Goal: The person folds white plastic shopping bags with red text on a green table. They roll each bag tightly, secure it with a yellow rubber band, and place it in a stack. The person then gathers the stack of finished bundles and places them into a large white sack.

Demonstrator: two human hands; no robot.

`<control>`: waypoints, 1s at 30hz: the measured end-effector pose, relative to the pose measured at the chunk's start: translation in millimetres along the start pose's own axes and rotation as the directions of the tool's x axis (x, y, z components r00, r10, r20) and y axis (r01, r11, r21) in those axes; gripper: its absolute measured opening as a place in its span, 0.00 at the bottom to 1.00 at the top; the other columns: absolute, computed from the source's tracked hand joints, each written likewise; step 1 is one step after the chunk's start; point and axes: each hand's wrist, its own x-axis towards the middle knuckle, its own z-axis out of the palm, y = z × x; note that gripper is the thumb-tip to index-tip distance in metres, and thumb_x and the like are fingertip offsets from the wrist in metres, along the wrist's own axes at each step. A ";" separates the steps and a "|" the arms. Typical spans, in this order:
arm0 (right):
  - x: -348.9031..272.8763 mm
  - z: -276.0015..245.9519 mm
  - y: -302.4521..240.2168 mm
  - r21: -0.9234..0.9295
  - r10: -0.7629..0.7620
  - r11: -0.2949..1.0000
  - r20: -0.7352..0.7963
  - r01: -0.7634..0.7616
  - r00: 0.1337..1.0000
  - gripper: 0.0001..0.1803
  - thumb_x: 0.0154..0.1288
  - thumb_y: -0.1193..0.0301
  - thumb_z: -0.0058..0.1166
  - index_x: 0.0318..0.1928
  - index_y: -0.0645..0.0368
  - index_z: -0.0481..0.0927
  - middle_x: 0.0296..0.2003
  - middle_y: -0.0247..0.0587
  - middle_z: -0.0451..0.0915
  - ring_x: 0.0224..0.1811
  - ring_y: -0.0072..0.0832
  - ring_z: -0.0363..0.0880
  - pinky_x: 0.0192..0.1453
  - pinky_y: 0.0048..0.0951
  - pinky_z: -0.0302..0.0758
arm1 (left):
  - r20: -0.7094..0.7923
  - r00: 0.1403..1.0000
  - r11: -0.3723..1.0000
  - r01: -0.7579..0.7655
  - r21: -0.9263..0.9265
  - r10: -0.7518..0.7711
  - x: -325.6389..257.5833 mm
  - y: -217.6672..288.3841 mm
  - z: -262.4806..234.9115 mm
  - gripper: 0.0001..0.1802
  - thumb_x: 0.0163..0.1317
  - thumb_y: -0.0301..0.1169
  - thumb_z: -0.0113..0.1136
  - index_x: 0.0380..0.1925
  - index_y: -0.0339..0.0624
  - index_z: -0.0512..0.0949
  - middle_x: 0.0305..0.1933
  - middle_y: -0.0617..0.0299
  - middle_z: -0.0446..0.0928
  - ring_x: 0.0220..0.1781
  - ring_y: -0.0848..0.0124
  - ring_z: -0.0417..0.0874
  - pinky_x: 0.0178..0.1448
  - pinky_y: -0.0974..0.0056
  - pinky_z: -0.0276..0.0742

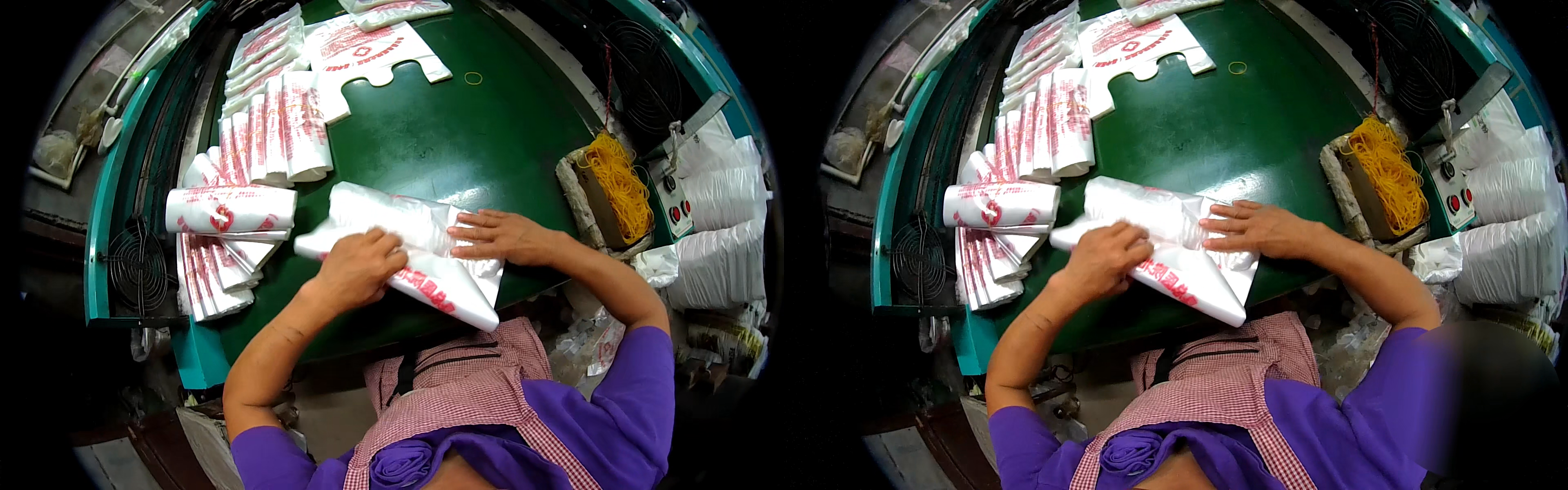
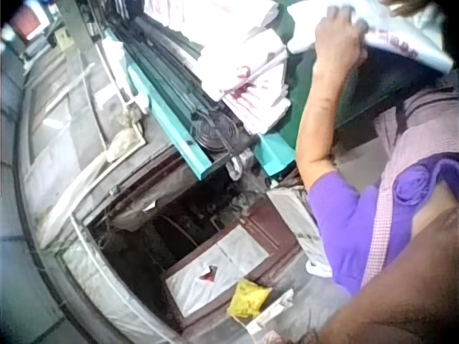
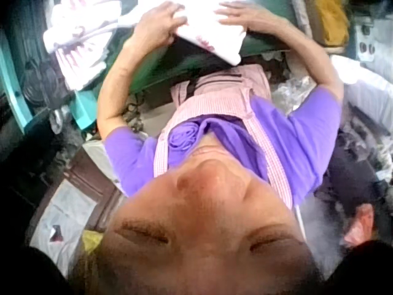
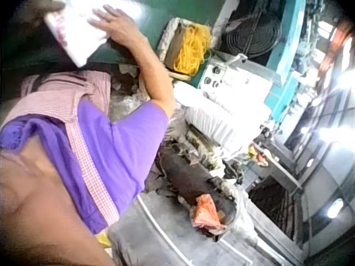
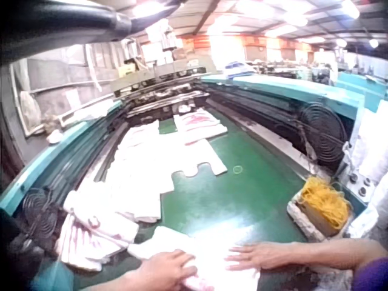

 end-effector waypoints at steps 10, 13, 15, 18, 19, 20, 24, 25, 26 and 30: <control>15.4 -55.9 -39.1 0.448 0.375 0.751 0.316 -0.485 0.872 0.35 0.64 0.49 0.46 0.61 0.65 0.68 0.64 0.60 0.63 0.71 0.49 0.55 0.71 0.44 0.57 | 0.280 0.949 0.941 0.217 -0.258 -0.143 7.3 0.3 35.5 0.24 0.45 0.29 0.61 0.47 0.37 0.76 0.47 0.46 0.78 0.46 0.50 0.79 0.48 0.53 0.76; 9.1 -14.5 -71.5 -0.049 0.283 0.959 0.068 -0.280 0.957 0.36 0.57 0.49 0.56 0.56 0.66 0.72 0.63 0.60 0.64 0.68 0.53 0.59 0.70 0.48 0.58 | 0.220 0.972 0.978 0.118 -0.171 -0.079 -8.6 22.4 37.6 0.31 0.45 0.30 0.62 0.54 0.41 0.72 0.54 0.47 0.75 0.52 0.49 0.77 0.50 0.53 0.75; 8.7 -15.4 -55.0 0.051 0.255 0.964 0.113 -0.262 0.960 0.32 0.56 0.53 0.58 0.54 0.65 0.73 0.59 0.59 0.69 0.65 0.51 0.63 0.66 0.48 0.63 | 0.152 0.988 0.985 0.058 -0.164 -0.033 -26.2 15.3 25.7 0.31 0.48 0.34 0.65 0.56 0.45 0.71 0.53 0.45 0.76 0.53 0.48 0.77 0.49 0.55 0.76; 21.9 -39.1 -16.7 0.386 0.535 0.750 0.124 -0.537 0.836 0.18 0.59 0.58 0.57 0.36 0.62 0.80 0.34 0.51 0.81 0.37 0.45 0.80 0.41 0.41 0.75 | 0.317 0.864 0.832 0.479 -0.280 -0.391 -20.6 -28.6 17.4 0.22 0.56 0.37 0.62 0.50 0.45 0.73 0.34 0.45 0.79 0.36 0.50 0.81 0.38 0.51 0.76; 31.5 -41.5 -5.6 0.443 0.626 0.659 0.127 -0.608 0.770 0.17 0.59 0.60 0.57 0.34 0.63 0.80 0.32 0.50 0.82 0.34 0.44 0.80 0.39 0.40 0.75 | 0.243 0.830 0.816 0.547 -0.184 -0.502 -14.4 -42.7 29.3 0.18 0.58 0.38 0.61 0.48 0.46 0.74 0.28 0.46 0.80 0.31 0.49 0.81 0.35 0.49 0.75; 39.4 -42.2 6.3 0.525 0.624 0.600 0.164 -0.604 0.764 0.16 0.58 0.61 0.58 0.37 0.63 0.80 0.33 0.49 0.82 0.35 0.40 0.80 0.40 0.37 0.75 | 0.213 0.775 0.781 0.620 -0.074 -0.595 -4.2 -51.3 38.8 0.17 0.58 0.41 0.61 0.44 0.46 0.76 0.30 0.50 0.80 0.33 0.53 0.81 0.36 0.51 0.75; 63.2 -31.0 54.7 0.633 0.621 0.595 0.029 -0.495 0.783 0.17 0.57 0.65 0.61 0.43 0.64 0.80 0.35 0.48 0.83 0.37 0.35 0.81 0.42 0.34 0.75 | -0.227 0.939 0.958 0.218 -0.186 -0.258 19.4 -59.7 54.7 0.27 0.53 0.48 0.64 0.49 0.45 0.76 0.37 0.56 0.75 0.39 0.59 0.76 0.41 0.57 0.75; 69.6 -28.7 67.9 0.601 0.607 0.662 -0.077 -0.449 0.791 0.17 0.57 0.65 0.61 0.43 0.64 0.81 0.36 0.49 0.82 0.38 0.37 0.81 0.43 0.35 0.75 | -0.200 0.968 0.961 0.096 -0.259 -0.151 27.3 -53.2 55.7 0.31 0.51 0.50 0.66 0.52 0.46 0.75 0.41 0.57 0.73 0.42 0.60 0.74 0.43 0.59 0.75; 76.2 -35.3 95.0 0.579 0.649 0.689 -0.224 -0.436 0.727 0.17 0.58 0.65 0.61 0.45 0.63 0.81 0.39 0.49 0.82 0.40 0.38 0.81 0.45 0.34 0.75 | -0.070 0.977 0.941 0.174 -0.289 -0.202 32.1 -49.9 57.1 0.39 0.46 0.53 0.68 0.56 0.44 0.72 0.44 0.56 0.71 0.43 0.58 0.73 0.47 0.58 0.75; 101.3 -53.4 230.1 0.352 0.731 0.595 -0.611 -0.723 0.304 0.16 0.59 0.63 0.60 0.46 0.57 0.81 0.48 0.48 0.78 0.48 0.41 0.78 0.53 0.38 0.74 | 0.335 0.916 0.798 0.368 -0.477 -0.222 41.6 -36.3 41.5 0.37 0.49 0.55 0.66 0.50 0.39 0.72 0.47 0.44 0.77 0.43 0.50 0.80 0.45 0.51 0.75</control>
